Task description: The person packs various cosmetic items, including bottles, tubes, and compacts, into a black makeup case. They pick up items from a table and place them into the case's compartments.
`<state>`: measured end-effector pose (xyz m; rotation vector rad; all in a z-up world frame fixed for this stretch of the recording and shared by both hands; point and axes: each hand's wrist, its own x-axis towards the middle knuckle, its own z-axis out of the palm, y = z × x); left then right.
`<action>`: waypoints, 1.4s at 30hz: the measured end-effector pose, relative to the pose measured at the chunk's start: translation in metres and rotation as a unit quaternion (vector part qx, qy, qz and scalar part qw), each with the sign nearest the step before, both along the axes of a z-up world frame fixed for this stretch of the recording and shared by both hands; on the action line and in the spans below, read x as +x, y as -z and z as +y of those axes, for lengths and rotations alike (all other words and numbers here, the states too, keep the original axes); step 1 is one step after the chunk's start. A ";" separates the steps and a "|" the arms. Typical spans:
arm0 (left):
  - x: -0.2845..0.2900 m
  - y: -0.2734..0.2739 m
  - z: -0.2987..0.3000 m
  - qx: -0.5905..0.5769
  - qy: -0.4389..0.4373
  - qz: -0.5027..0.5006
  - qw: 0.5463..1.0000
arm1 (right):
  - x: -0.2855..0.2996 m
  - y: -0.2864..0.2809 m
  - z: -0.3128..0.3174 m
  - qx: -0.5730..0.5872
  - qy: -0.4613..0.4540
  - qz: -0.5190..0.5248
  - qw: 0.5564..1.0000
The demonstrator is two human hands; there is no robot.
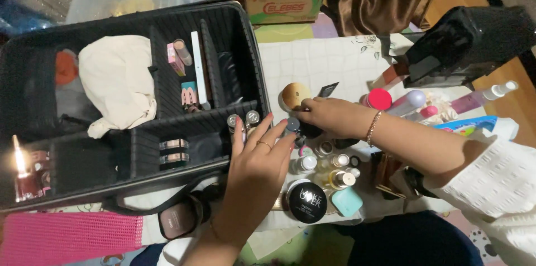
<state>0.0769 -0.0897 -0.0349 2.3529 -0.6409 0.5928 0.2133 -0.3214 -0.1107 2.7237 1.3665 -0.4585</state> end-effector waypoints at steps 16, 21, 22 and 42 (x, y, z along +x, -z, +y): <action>-0.003 -0.024 0.022 0.006 -0.023 0.036 0.999 | 0.006 0.012 -0.005 -0.027 -0.077 -0.091 0.993; -0.006 -0.029 0.022 -0.011 -0.013 0.029 0.999 | -0.003 -0.009 -0.002 -0.055 -0.057 -0.108 0.991; -0.006 -0.029 0.022 -0.011 -0.013 0.029 0.999 | -0.004 -0.015 -0.003 -0.055 -0.058 -0.109 0.991; -0.006 -0.039 0.083 -0.374 0.065 0.313 0.870 | -0.060 -0.197 0.095 0.107 -0.078 -0.126 0.983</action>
